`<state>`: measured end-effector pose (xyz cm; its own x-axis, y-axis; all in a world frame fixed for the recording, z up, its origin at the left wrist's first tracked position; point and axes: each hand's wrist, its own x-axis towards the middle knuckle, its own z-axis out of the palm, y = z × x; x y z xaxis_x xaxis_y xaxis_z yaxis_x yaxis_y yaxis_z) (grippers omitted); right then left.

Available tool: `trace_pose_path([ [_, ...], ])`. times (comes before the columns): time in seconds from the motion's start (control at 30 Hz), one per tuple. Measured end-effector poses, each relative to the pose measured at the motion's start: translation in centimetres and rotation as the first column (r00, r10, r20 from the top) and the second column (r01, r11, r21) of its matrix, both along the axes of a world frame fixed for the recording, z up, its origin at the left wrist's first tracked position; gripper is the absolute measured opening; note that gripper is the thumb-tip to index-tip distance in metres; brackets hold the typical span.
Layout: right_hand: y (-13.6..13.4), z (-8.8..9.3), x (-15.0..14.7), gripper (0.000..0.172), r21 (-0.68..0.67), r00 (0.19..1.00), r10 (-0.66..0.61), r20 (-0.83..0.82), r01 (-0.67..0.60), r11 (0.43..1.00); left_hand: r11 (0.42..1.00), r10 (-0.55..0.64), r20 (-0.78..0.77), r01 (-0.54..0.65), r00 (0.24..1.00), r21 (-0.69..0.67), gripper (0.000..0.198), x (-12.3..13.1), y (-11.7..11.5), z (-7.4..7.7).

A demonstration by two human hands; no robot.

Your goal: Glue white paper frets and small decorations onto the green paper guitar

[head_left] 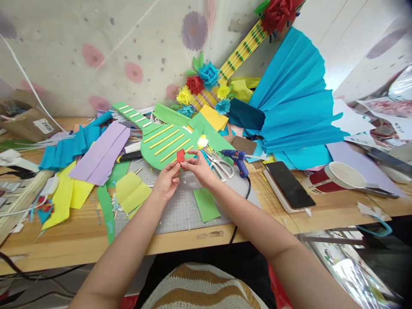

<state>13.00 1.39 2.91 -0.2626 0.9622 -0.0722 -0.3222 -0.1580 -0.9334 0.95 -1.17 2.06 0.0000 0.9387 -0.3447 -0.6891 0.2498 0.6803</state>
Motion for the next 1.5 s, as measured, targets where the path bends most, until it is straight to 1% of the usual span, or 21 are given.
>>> trace_pose_path([
  [0.1,-0.1,-0.1,0.3,0.056,-0.075,1.0,0.013,0.013,-0.012,0.997,0.993,0.106,-0.152,-0.098,0.983,0.061,0.022,0.5,-0.2,-0.4],
  [0.2,-0.2,-0.2,0.5,0.054,-0.14,0.999,0.03,-0.028,-0.034,0.99,0.97,0.217,-0.288,-0.172,0.933,0.172,0.026,0.9,-0.3,-0.9],
  [0.23,-0.1,-0.3,0.6,0.053,-0.159,0.998,0.039,-0.046,-0.046,0.986,0.966,0.229,-0.317,-0.174,0.92,0.193,0.027,1.0,-0.2,-1.0],
  [0.3,0.0,-0.3,0.6,0.053,-0.2,0.997,0.043,-0.069,-0.056,0.978,0.968,0.218,-0.359,-0.153,0.907,0.199,0.028,1.1,-0.2,-1.3],
  [0.4,0.4,-0.4,0.6,0.052,-0.274,0.997,0.012,-0.079,-0.034,0.961,0.972,0.197,-0.421,-0.122,0.886,0.199,0.029,1.0,-0.1,-1.5],
  [0.5,0.7,-0.3,0.7,0.045,-0.357,0.994,-0.014,-0.11,-0.026,0.934,0.966,0.196,-0.49,-0.082,0.849,0.245,0.032,0.8,-0.2,-1.5],
  [0.6,0.9,-0.2,0.9,0.038,-0.395,0.99,-0.011,-0.14,-0.046,0.918,0.951,0.216,-0.543,-0.05,0.811,0.304,0.034,0.8,-0.3,-1.6],
  [0.87,0.8,-0.2,1.2,0.028,-0.39,0.99,0.02,-0.136,-0.072,0.918,0.92,0.283,-0.647,-0.01,0.708,0.392,0.032,0.7,0.1,-2.8],
  [1.03,0.6,-0.4,0.7,0.031,-0.377,0.991,-0.007,-0.131,-0.043,0.925,0.907,0.317,-0.668,-0.01,0.673,0.421,0.031,0.5,0.2,-3.1],
  [1.1,0.5,-0.4,0.6,0.035,-0.322,0.995,-0.015,-0.096,-0.016,0.946,0.91,0.323,-0.655,-0.033,0.684,0.414,0.031,0.6,0.2,-3.0],
  [1.23,0.4,-0.4,0.4,0.046,-0.192,0.995,-0.072,-0.065,0.058,0.98,0.928,0.3,-0.598,-0.082,0.743,0.364,0.03,0.9,0.1,-2.6],
  [1.37,0.6,-0.5,0.4,0.05,-0.145,0.987,-0.153,-0.046,0.145,0.979,0.937,0.281,-0.579,-0.089,0.765,0.338,0.032,1.1,0.1,-2.4],
  [1.5,0.6,-0.6,0.3,0.052,-0.076,0.983,-0.179,-0.036,0.176,0.981,0.943,0.287,-0.586,-0.117,0.758,0.311,0.033,1.0,0.1,-2.3],
])
